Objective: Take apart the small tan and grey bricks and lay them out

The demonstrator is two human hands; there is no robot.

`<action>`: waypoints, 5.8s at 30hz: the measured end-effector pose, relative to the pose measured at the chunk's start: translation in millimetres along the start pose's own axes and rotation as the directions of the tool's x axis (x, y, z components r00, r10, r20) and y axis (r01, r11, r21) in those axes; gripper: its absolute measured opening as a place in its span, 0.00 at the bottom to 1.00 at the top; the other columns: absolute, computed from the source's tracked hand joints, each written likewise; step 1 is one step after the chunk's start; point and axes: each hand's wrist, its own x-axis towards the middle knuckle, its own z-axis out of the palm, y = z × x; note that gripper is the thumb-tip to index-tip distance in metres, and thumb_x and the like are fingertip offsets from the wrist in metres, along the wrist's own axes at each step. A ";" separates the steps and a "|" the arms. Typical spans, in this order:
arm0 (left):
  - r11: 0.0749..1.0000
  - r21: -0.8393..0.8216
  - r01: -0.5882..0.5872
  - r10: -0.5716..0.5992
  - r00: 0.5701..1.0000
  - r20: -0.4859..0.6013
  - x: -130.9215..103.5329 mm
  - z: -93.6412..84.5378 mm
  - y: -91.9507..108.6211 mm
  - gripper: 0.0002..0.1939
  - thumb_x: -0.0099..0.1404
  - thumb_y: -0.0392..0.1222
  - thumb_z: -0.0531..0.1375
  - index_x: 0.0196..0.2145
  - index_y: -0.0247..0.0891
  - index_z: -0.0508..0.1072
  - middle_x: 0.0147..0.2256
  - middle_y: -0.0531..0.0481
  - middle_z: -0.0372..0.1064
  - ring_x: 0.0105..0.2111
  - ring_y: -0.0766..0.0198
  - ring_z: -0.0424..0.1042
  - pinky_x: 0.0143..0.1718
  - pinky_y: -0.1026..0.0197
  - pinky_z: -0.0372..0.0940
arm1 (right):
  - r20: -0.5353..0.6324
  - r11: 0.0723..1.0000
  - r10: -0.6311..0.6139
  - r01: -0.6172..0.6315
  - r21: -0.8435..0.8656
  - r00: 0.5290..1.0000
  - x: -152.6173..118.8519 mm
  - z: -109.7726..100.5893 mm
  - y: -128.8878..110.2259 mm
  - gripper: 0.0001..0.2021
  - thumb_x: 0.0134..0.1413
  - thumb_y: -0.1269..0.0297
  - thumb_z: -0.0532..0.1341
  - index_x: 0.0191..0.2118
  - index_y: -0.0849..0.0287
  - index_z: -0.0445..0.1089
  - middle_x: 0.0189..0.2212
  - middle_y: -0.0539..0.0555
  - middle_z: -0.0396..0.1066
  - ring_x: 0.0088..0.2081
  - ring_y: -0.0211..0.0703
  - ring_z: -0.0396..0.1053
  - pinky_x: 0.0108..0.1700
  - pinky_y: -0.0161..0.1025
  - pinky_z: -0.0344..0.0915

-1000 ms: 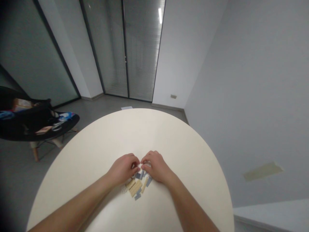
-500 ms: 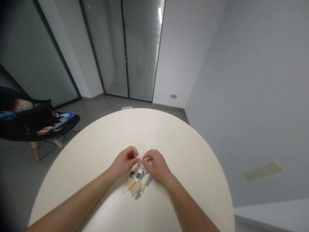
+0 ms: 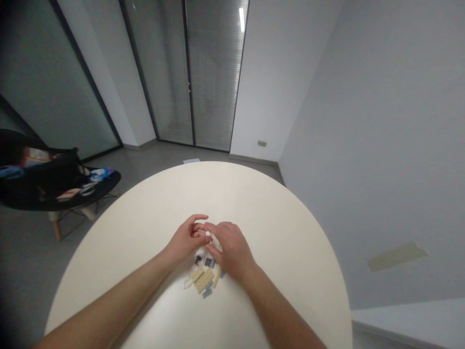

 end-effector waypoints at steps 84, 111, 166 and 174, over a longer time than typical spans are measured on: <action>0.312 0.825 -0.470 0.110 0.881 0.460 -20.2 15.5 7.3 0.12 0.67 0.44 0.52 0.40 0.41 0.75 0.37 0.46 0.68 0.40 0.57 0.65 0.43 0.57 0.58 | 0.187 0.914 0.400 -0.375 -0.157 0.897 -4.1 -24.6 26.9 0.08 0.54 0.67 0.57 0.32 0.56 0.75 0.30 0.51 0.73 0.30 0.38 0.68 0.33 0.35 0.61; 0.938 0.345 -0.038 0.104 0.979 -0.175 -7.4 14.2 -5.7 0.12 0.55 0.42 0.62 0.35 0.33 0.76 0.28 0.49 0.73 0.28 0.64 0.68 0.31 0.62 0.62 | 0.041 0.944 0.325 -0.327 0.042 0.945 -3.1 -16.7 18.4 0.09 0.58 0.63 0.58 0.39 0.57 0.74 0.28 0.52 0.72 0.26 0.36 0.65 0.32 0.35 0.63; 0.988 0.156 -0.019 0.048 0.982 -0.181 -1.8 2.7 -4.0 0.13 0.54 0.48 0.64 0.30 0.34 0.75 0.24 0.48 0.74 0.26 0.64 0.71 0.32 0.63 0.63 | -0.358 0.548 0.727 -0.809 -0.211 0.586 -36.6 -49.2 115.4 0.17 0.50 0.54 0.58 0.35 0.60 0.79 0.30 0.58 0.77 0.31 0.48 0.72 0.39 0.43 0.65; 0.988 0.157 -0.015 0.044 0.983 -0.180 -3.0 4.9 -2.1 0.14 0.52 0.49 0.65 0.28 0.34 0.75 0.23 0.48 0.73 0.25 0.63 0.71 0.31 0.62 0.64 | -0.275 0.520 0.725 -0.763 -0.384 0.632 -49.7 -39.7 138.4 0.15 0.53 0.56 0.56 0.35 0.57 0.78 0.35 0.57 0.77 0.36 0.48 0.72 0.38 0.41 0.64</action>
